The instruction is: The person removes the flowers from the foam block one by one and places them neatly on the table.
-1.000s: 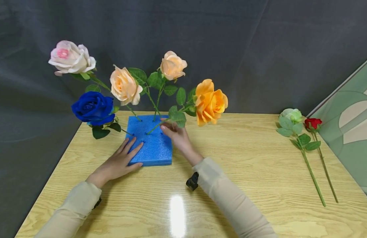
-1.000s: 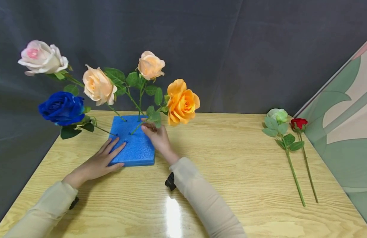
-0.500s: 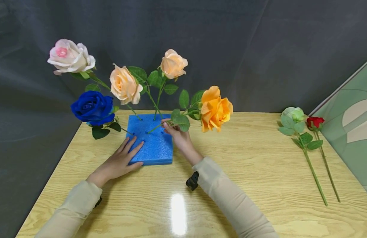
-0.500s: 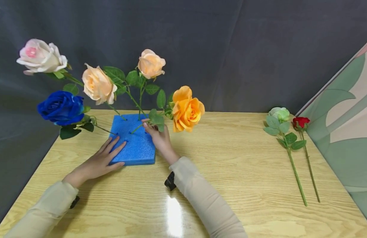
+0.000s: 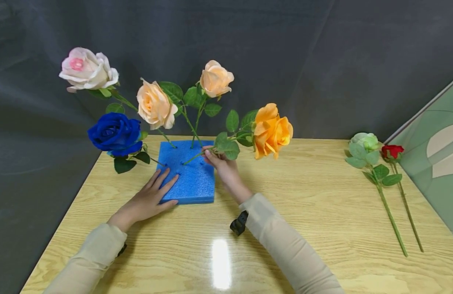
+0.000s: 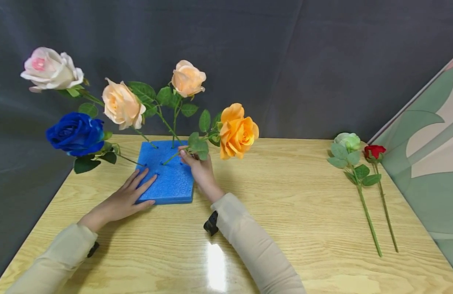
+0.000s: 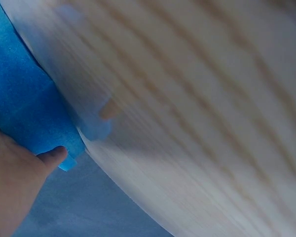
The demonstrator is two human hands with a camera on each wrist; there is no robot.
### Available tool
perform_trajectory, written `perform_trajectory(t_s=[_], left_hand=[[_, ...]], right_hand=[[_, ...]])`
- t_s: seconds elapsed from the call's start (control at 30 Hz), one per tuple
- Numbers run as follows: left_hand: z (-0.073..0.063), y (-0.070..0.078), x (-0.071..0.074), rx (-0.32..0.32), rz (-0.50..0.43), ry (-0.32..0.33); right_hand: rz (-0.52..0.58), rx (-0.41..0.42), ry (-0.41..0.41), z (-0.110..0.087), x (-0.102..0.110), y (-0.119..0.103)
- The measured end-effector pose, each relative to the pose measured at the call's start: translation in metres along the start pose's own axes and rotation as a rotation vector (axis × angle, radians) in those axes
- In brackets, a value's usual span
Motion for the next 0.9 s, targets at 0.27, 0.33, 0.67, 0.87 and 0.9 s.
perform_trajectory(t_s=[0.27,0.33,0.67,0.87,0.9], left_hand=[[0.002,-0.003,-0.002,0.012,0.008,-0.019],[0.002,-0.003,-0.002,0.012,0.009,-0.021],[0.001,0.001,-0.002,0.001,0.013,-0.020],[0.001,0.000,-0.003,0.014,0.017,-0.017],[0.001,0.000,-0.003,0.016,0.018,-0.016]], right_hand=[[0.055,-0.010,0.004,0.002,0.001,-0.001],[0.055,-0.009,-0.001,0.002,0.001,-0.001],[0.011,-0.017,0.004,0.004,0.008,-0.006],[0.021,0.044,0.036,0.014,0.023,-0.023],[0.031,0.063,0.044,0.016,0.027,-0.026]])
Point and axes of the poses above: each hand's wrist, its own z-axis towards the middle knuckle, its own x-axis out of the back of the hand, y = z × x, the point moved 8 cm from there along z, towards the middle knuckle, and after that the axes turned 15 degrees about x, right-handed, at the moved point
